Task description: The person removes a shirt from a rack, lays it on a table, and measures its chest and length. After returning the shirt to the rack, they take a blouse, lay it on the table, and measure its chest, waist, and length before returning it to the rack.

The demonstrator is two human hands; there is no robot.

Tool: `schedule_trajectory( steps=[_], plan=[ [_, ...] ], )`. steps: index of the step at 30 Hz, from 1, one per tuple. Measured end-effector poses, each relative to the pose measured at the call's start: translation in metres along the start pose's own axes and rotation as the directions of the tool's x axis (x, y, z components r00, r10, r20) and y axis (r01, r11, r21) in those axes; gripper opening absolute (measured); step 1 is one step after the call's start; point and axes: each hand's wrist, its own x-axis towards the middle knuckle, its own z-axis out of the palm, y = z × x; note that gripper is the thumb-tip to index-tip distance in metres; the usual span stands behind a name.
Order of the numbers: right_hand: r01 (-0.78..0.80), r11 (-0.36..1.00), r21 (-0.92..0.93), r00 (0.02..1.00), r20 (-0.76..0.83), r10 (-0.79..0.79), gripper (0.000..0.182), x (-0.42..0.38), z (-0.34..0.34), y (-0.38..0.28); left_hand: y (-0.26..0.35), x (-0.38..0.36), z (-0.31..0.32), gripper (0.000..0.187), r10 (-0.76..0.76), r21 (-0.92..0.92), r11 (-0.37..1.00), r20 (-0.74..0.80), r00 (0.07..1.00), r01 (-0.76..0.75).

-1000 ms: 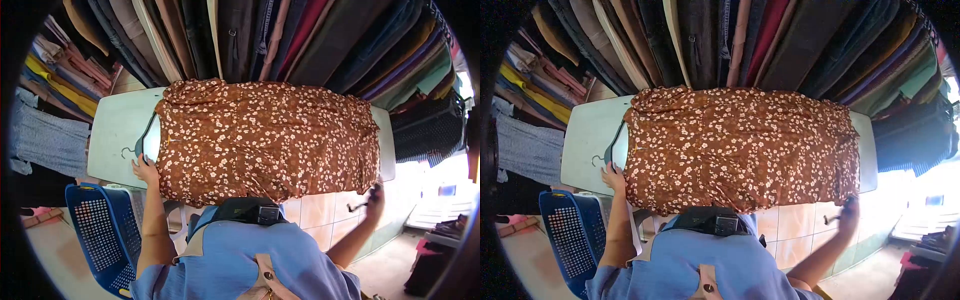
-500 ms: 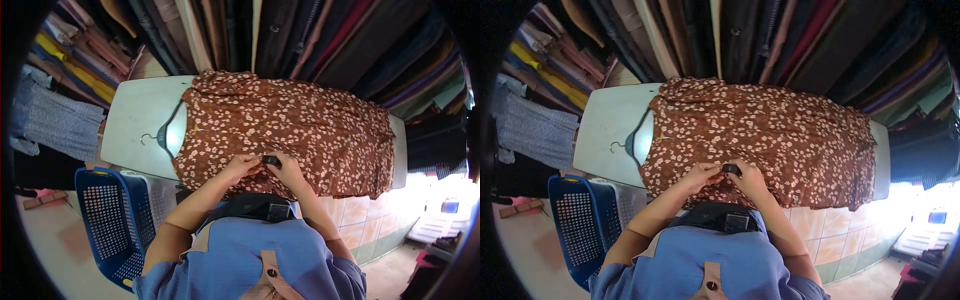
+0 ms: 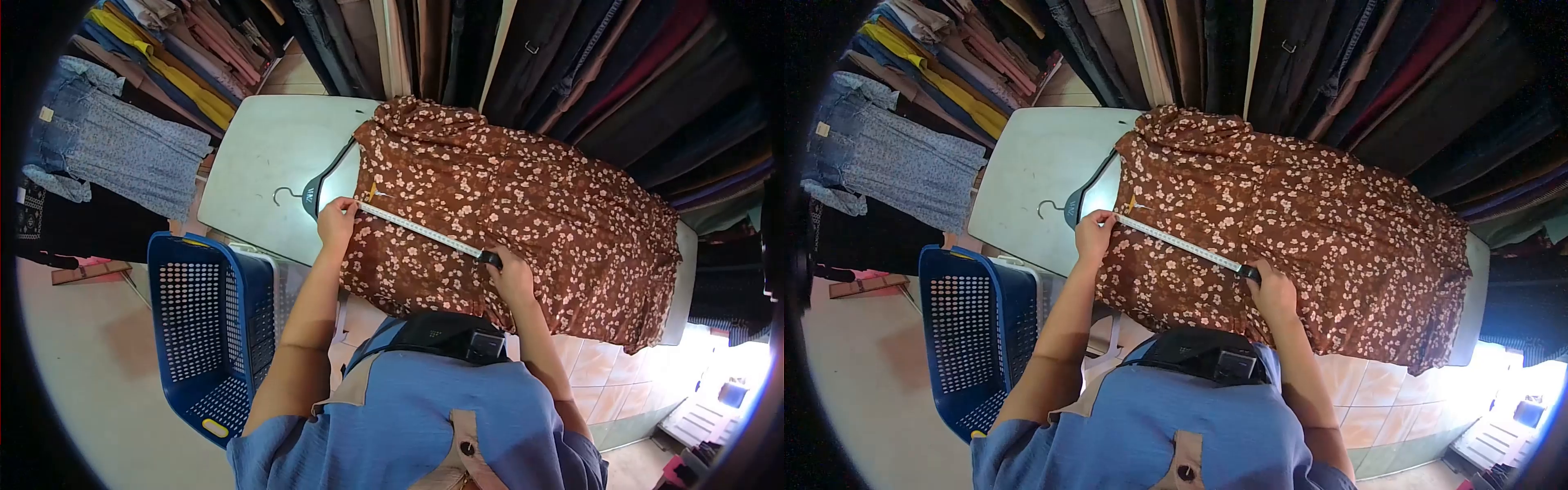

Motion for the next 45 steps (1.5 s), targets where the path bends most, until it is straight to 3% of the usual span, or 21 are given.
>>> schedule_trajectory(
  steps=[4, 7, 9, 10, 12, 13, 15, 16, 18, 19, 23, 28, 31, 36, 40, 42, 45],
  plan=[
    [0.054, 0.998, -0.030, 0.998, -0.032, -0.055, 0.026, 0.012, 0.018, 0.004, -0.005, 0.005, 0.009, 0.011, -0.040, 0.152, 0.987, -0.016, 0.999, 0.042],
    [0.019, 0.995, -0.094, 1.000, 0.014, -0.018, 0.027, 0.016, 0.021, 0.002, -0.007, 0.001, 0.013, 0.012, 0.050, 0.172, 0.985, -0.132, 0.990, -0.026],
    [0.016, 0.995, -0.100, 1.000, 0.013, -0.015, 0.027, 0.015, 0.021, 0.001, -0.014, -0.002, 0.013, 0.017, 0.337, 0.308, 0.917, -0.254, 0.906, -0.255],
    [0.016, 0.995, -0.103, 1.000, 0.014, -0.014, 0.027, 0.016, 0.021, 0.001, -0.016, -0.002, 0.014, 0.017, 0.338, 0.306, 0.917, -0.252, 0.907, -0.256],
    [0.018, 0.995, -0.099, 1.000, 0.010, -0.018, 0.027, 0.016, 0.021, 0.002, -0.020, -0.002, 0.014, 0.013, 0.418, 0.407, 0.837, -0.044, 0.908, -0.365],
    [0.023, 0.995, -0.095, 1.000, 0.007, -0.023, 0.027, 0.016, 0.021, 0.002, -0.019, -0.004, 0.011, 0.013, 0.420, 0.406, 0.836, -0.043, 0.907, -0.368],
    [0.012, 0.994, -0.106, 1.000, -0.001, -0.013, 0.027, 0.016, 0.023, 0.002, -0.016, -0.012, 0.005, 0.028, 0.436, 0.515, 0.737, 0.132, 0.890, -0.438],
    [0.004, 0.994, -0.113, 1.000, -0.002, -0.004, 0.027, 0.016, 0.023, 0.002, -0.017, -0.016, 0.006, 0.028, 0.441, 0.514, 0.735, 0.133, 0.888, -0.442],
    [-0.004, 0.996, -0.093, 1.000, -0.019, 0.002, 0.026, 0.015, 0.023, -0.001, -0.021, -0.028, 0.011, 0.041, 0.596, 0.512, 0.654, 0.104, 0.796, -0.557],
    [-0.008, 0.997, -0.075, 1.000, -0.029, 0.006, 0.026, 0.015, 0.022, -0.001, -0.015, -0.038, 0.006, 0.050, 0.550, 0.482, 0.661, 0.211, 0.808, -0.576],
    [-0.027, 0.996, -0.087, 1.000, 0.001, 0.028, 0.025, 0.015, 0.016, -0.001, -0.009, -0.054, 0.005, 0.051, 0.441, 0.527, 0.663, 0.301, 0.846, -0.533],
    [-0.051, 0.996, -0.066, 0.999, -0.014, 0.050, 0.023, 0.009, -0.003, 0.001, -0.008, -0.055, 0.008, 0.047, 0.470, 0.526, 0.657, 0.276, 0.839, -0.541],
    [-0.070, 0.997, -0.041, 0.995, -0.069, 0.067, 0.023, 0.002, -0.014, 0.015, -0.004, -0.059, 0.013, 0.041, 0.534, 0.563, 0.637, 0.170, 0.828, -0.526],
    [-0.128, 0.992, -0.006, 0.973, -0.197, 0.124, 0.027, -0.016, -0.035, 0.046, 0.006, -0.063, 0.024, 0.043, 0.560, 0.613, 0.564, 0.209, 0.802, -0.554],
    [-0.232, 0.972, 0.030, 0.958, -0.167, 0.233, 0.030, -0.030, -0.050, 0.072, 0.004, -0.063, 0.032, 0.045, 0.569, 0.631, 0.512, 0.261, 0.780, -0.584],
    [-0.239, 0.971, 0.028, 0.954, -0.182, 0.240, 0.031, -0.035, -0.052, 0.086, 0.012, -0.068, 0.027, 0.051, 0.575, 0.564, 0.570, 0.246, 0.780, -0.598],
    [-0.253, 0.967, -0.023, 0.943, -0.227, 0.242, 0.030, -0.043, -0.059, 0.100, 0.015, -0.076, 0.026, 0.053, 0.599, 0.577, 0.517, 0.285, 0.749, -0.632]
  ],
)
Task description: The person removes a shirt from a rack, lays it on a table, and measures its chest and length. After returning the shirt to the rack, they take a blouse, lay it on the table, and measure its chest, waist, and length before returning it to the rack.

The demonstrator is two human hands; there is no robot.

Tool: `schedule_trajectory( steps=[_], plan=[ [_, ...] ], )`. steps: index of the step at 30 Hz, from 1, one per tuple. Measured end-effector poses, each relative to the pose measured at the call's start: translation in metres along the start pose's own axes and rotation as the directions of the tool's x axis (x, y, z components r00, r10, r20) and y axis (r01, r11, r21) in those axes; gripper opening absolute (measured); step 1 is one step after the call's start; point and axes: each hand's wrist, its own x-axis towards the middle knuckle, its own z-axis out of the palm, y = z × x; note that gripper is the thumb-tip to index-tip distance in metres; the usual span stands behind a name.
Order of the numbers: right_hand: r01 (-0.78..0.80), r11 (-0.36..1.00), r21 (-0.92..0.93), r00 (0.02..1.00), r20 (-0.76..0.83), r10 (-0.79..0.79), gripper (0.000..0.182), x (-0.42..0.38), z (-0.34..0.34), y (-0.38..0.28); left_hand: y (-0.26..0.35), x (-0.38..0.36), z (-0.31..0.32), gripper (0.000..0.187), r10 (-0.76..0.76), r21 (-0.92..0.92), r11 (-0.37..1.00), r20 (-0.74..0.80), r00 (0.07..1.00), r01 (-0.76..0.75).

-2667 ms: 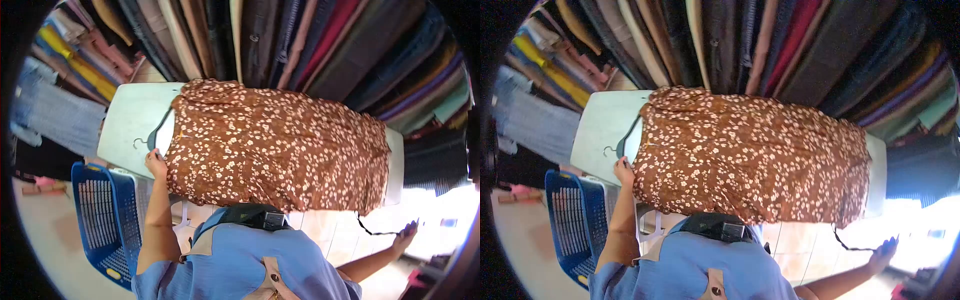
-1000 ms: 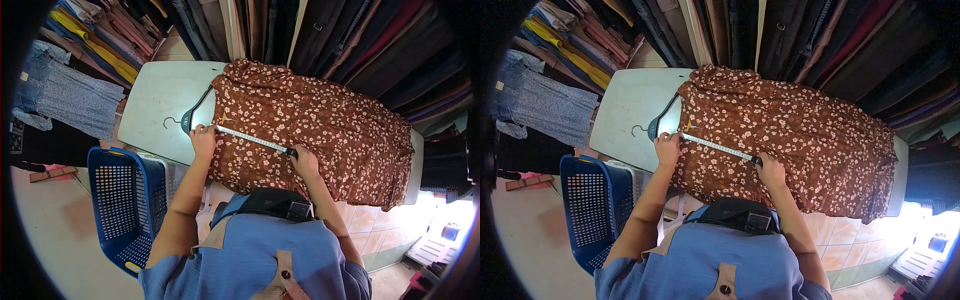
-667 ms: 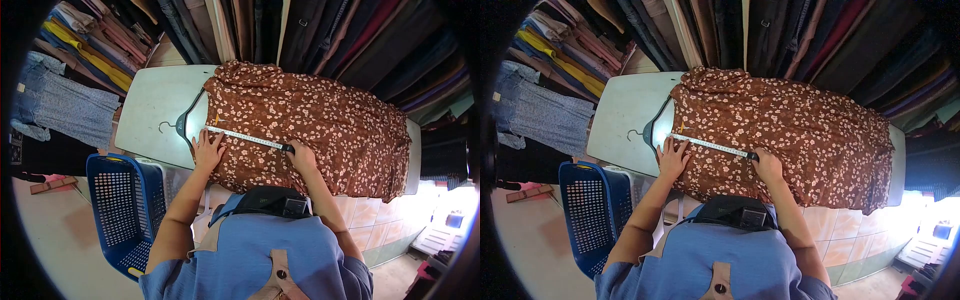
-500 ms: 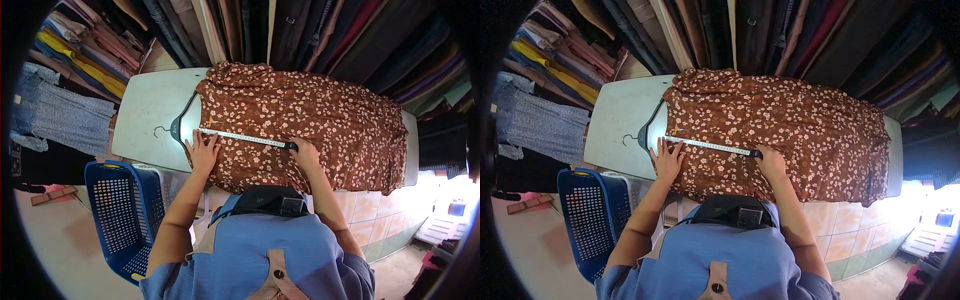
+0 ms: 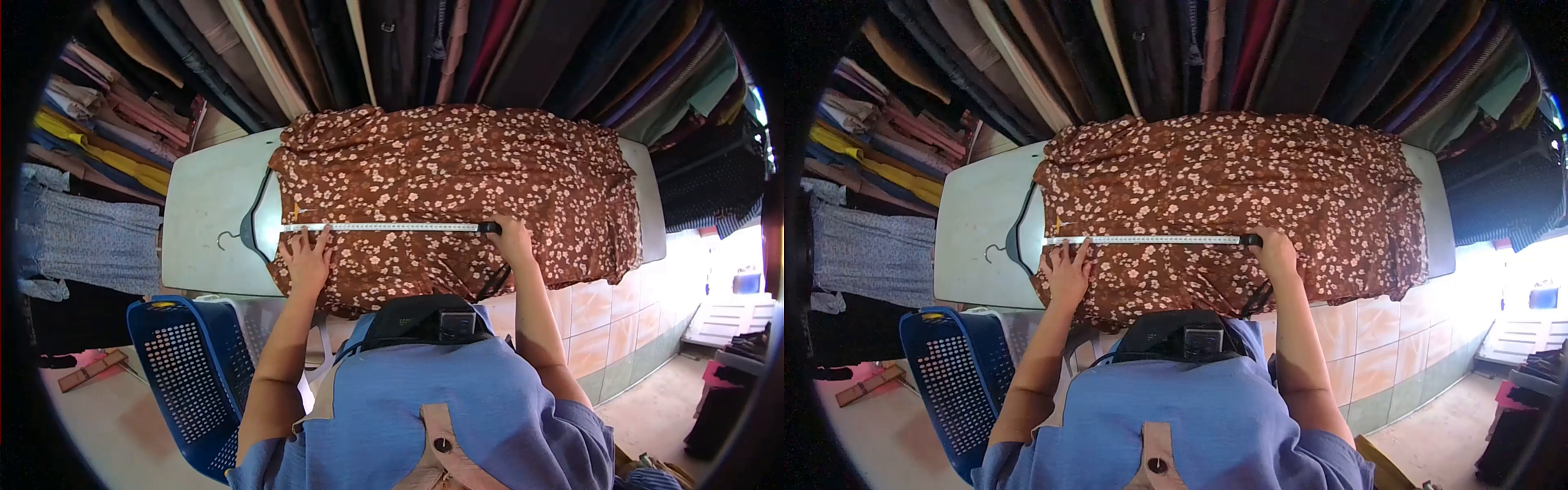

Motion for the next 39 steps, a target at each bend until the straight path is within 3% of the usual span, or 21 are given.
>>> schedule_trajectory(
  steps=[4, 11, 14, 17, 22, 26, 33, 35, 39],
  plan=[
    [-0.018, 0.997, 0.078, 1.000, 0.007, 0.018, 0.028, 0.002, -0.010, 0.020, 0.004, -0.003, 0.007, 0.049, -0.028, -0.011, 1.000, 0.018, 0.999, 0.028],
    [-0.066, 0.998, 0.012, 0.998, -0.015, 0.066, 0.032, 0.003, -0.040, 0.053, 0.029, 0.011, -0.016, 0.042, -0.059, -0.019, 0.998, 0.034, 0.998, 0.060],
    [-0.046, 0.999, 0.019, 0.999, -0.029, 0.046, 0.030, 0.006, -0.044, 0.080, 0.041, 0.016, -0.014, 0.054, -0.090, 0.003, 0.996, 0.206, 0.974, 0.092],
    [-0.053, 0.999, -0.001, 0.998, -0.020, 0.053, 0.029, 0.006, -0.057, 0.101, 0.047, 0.010, -0.008, 0.057, -0.083, 0.026, 0.996, 0.125, 0.989, 0.080],
    [-0.138, 0.990, -0.020, 0.990, -0.024, 0.137, 0.029, 0.006, -0.079, 0.138, 0.045, 0.001, -0.001, 0.053, 0.002, -0.006, 1.000, 0.215, 0.977, -0.001],
    [-0.157, 0.983, -0.097, 0.987, -0.054, 0.152, 0.031, 0.008, -0.101, 0.180, 0.051, 0.006, -0.014, 0.050, -0.042, 0.007, 0.999, 0.267, 0.963, 0.041],
    [-0.211, 0.971, -0.109, 0.974, -0.110, 0.199, 0.030, 0.008, -0.150, 0.248, 0.080, 0.018, -0.015, 0.044, -0.039, 0.092, 0.995, 0.150, 0.988, 0.025],
    [-0.242, 0.964, -0.111, 0.968, -0.100, 0.231, 0.027, 0.013, -0.159, 0.275, 0.081, 0.022, -0.004, 0.042, -0.077, 0.063, 0.996, 0.245, 0.966, 0.064],
    [-0.283, 0.944, -0.171, 0.953, -0.160, 0.257, 0.028, 0.017, -0.180, 0.321, 0.100, 0.020, -0.025, 0.050, -0.086, 0.035, 0.996, 0.269, 0.959, 0.080]
  ],
)
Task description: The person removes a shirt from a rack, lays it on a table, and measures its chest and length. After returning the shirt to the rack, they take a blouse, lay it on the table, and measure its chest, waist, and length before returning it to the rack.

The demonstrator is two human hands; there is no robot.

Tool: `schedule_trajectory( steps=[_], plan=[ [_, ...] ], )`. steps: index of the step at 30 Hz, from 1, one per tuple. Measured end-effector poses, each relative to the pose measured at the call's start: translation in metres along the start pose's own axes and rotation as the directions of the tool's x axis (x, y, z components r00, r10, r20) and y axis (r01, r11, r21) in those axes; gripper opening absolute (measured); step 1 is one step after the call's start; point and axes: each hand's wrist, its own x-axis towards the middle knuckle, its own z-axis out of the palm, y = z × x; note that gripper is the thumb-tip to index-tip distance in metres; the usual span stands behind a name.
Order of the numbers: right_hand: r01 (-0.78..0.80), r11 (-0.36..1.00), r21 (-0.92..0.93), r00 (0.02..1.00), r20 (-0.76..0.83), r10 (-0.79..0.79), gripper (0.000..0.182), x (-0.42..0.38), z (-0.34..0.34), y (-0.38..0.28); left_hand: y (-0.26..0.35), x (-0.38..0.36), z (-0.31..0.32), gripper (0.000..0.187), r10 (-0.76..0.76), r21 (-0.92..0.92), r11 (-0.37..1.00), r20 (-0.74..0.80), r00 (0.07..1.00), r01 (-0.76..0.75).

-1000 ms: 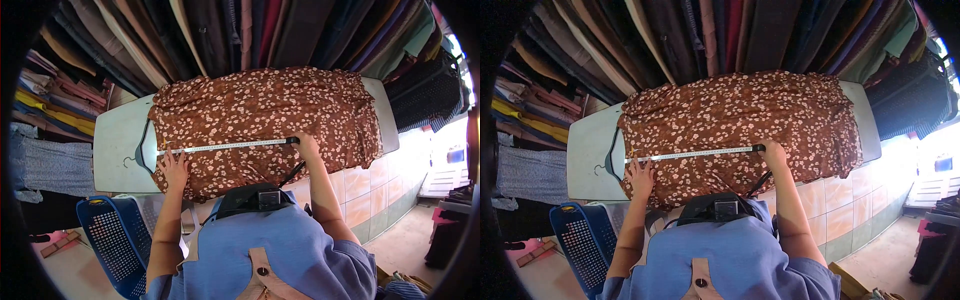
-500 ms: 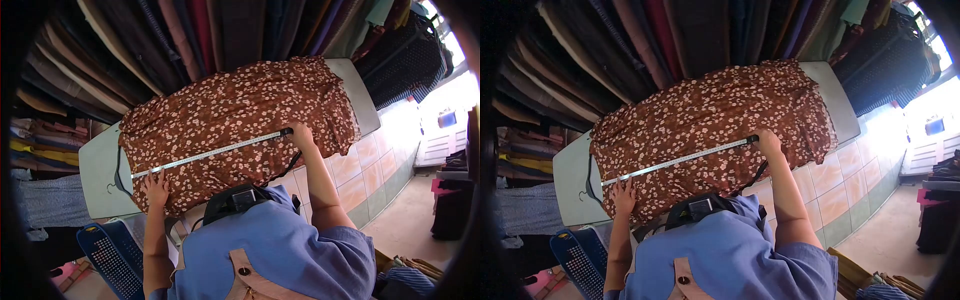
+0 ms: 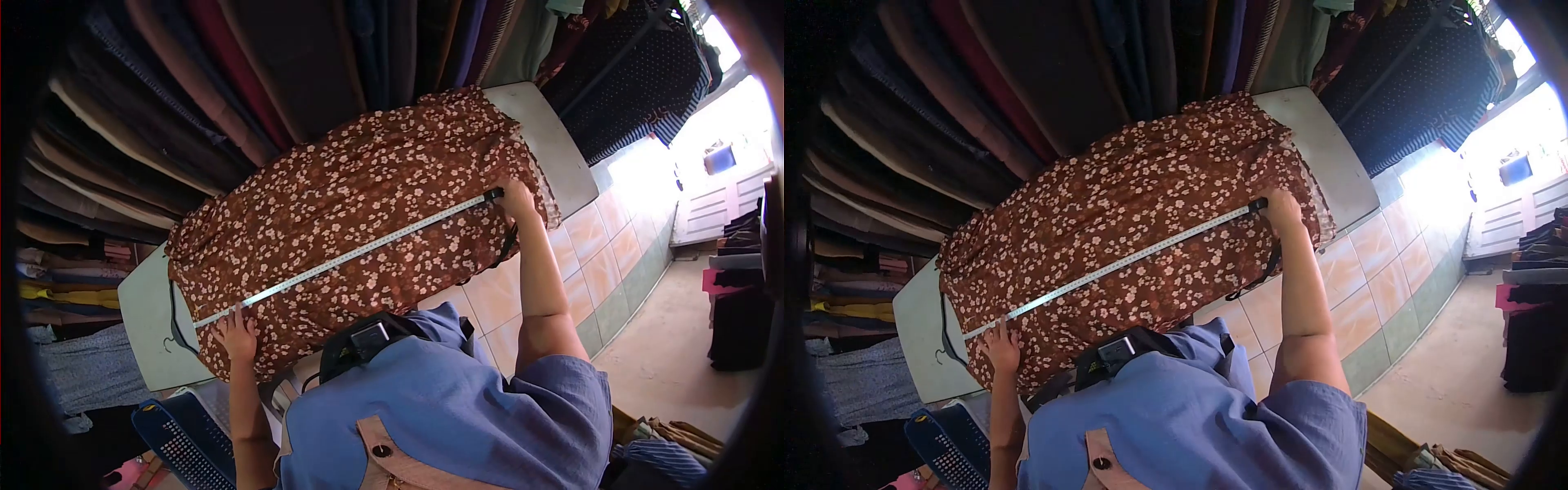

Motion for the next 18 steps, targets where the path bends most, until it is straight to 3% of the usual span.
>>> schedule_trajectory(
  steps=[2, 6, 7, 10, 11, 18],
  plan=[
    [-0.073, 0.997, -0.006, 0.997, 0.015, 0.074, 0.030, 0.009, -0.010, 0.019, 0.004, -0.002, -0.001, 0.052, 0.007, 0.068, 0.998, 0.054, 0.999, -0.010],
    [-0.060, 0.998, 0.020, 0.998, 0.005, 0.060, 0.037, 0.020, -0.031, 0.058, 0.014, -0.004, -0.005, 0.048, -0.085, 0.074, 0.994, 0.149, 0.985, 0.075],
    [-0.133, 0.990, 0.045, 0.991, 0.023, 0.132, 0.037, 0.025, -0.033, 0.068, 0.016, -0.004, -0.006, 0.048, -0.110, 0.070, 0.993, 0.173, 0.979, 0.100],
    [-0.138, 0.989, 0.059, 0.990, 0.003, 0.138, 0.035, 0.040, -0.033, 0.109, 0.022, -0.001, -0.013, 0.048, -0.164, 0.066, 0.986, 0.241, 0.957, 0.153],
    [-0.098, 0.995, 0.013, 0.993, -0.067, 0.099, 0.033, 0.043, -0.033, 0.121, 0.024, -0.001, -0.016, 0.048, -0.183, 0.083, 0.983, 0.270, 0.945, 0.166],
    [-0.219, 0.976, 0.018, 0.975, -0.024, 0.219, 0.034, 0.050, -0.046, 0.163, 0.021, 0.007, -0.017, 0.057, -0.220, 0.055, 0.975, 0.389, 0.894, 0.216]
  ],
)
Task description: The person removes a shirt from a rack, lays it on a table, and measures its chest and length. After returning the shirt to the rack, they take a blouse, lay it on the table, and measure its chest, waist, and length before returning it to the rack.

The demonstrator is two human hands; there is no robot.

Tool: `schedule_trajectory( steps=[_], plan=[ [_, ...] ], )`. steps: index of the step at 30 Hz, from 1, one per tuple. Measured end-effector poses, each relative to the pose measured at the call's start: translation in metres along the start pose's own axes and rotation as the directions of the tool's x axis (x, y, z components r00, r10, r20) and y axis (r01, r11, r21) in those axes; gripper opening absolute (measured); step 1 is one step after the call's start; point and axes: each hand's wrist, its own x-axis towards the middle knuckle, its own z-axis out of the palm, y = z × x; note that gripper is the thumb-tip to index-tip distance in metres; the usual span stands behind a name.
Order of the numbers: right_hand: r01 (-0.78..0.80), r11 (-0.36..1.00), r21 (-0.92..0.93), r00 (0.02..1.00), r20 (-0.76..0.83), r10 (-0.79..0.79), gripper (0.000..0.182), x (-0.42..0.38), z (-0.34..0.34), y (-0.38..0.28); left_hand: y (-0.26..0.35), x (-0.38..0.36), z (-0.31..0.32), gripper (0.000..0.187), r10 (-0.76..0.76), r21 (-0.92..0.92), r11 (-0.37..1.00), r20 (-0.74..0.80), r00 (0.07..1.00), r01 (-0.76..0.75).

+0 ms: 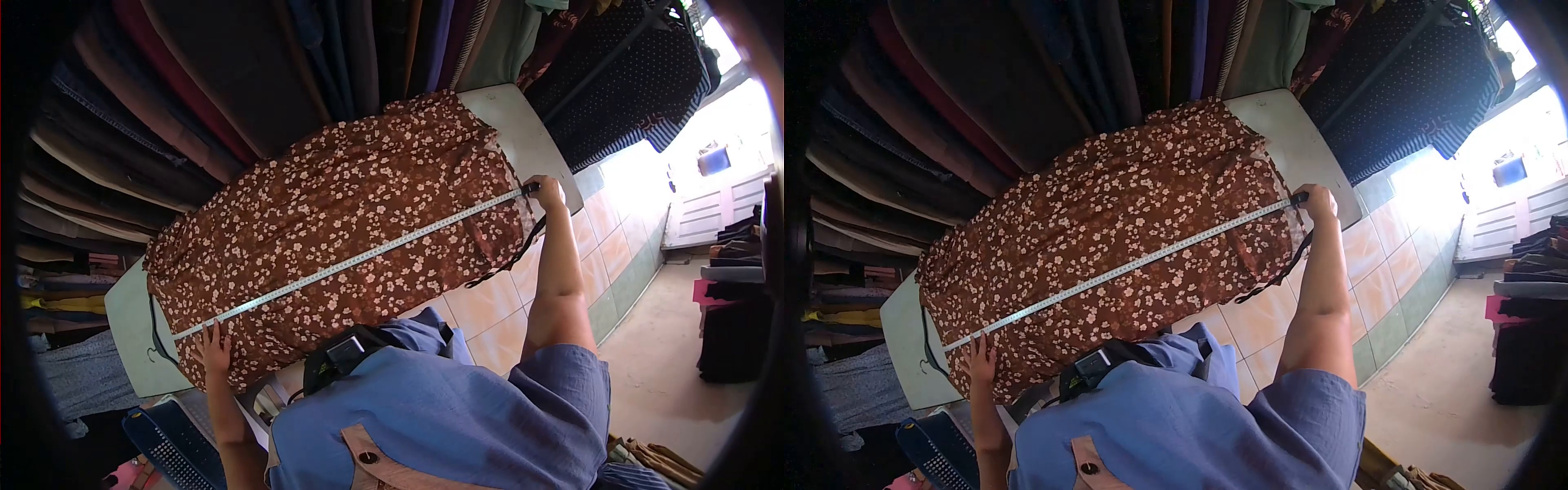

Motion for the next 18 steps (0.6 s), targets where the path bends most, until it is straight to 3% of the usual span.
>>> schedule_trajectory(
  steps=[18],
  plan=[
    [0.024, 0.993, 0.115, 0.992, 0.118, -0.038, 0.034, 0.027, -0.005, 0.024, -0.010, 0.009, 0.012, 0.069, -0.020, -0.093, 0.995, 0.062, 0.998, 0.026]
  ],
)
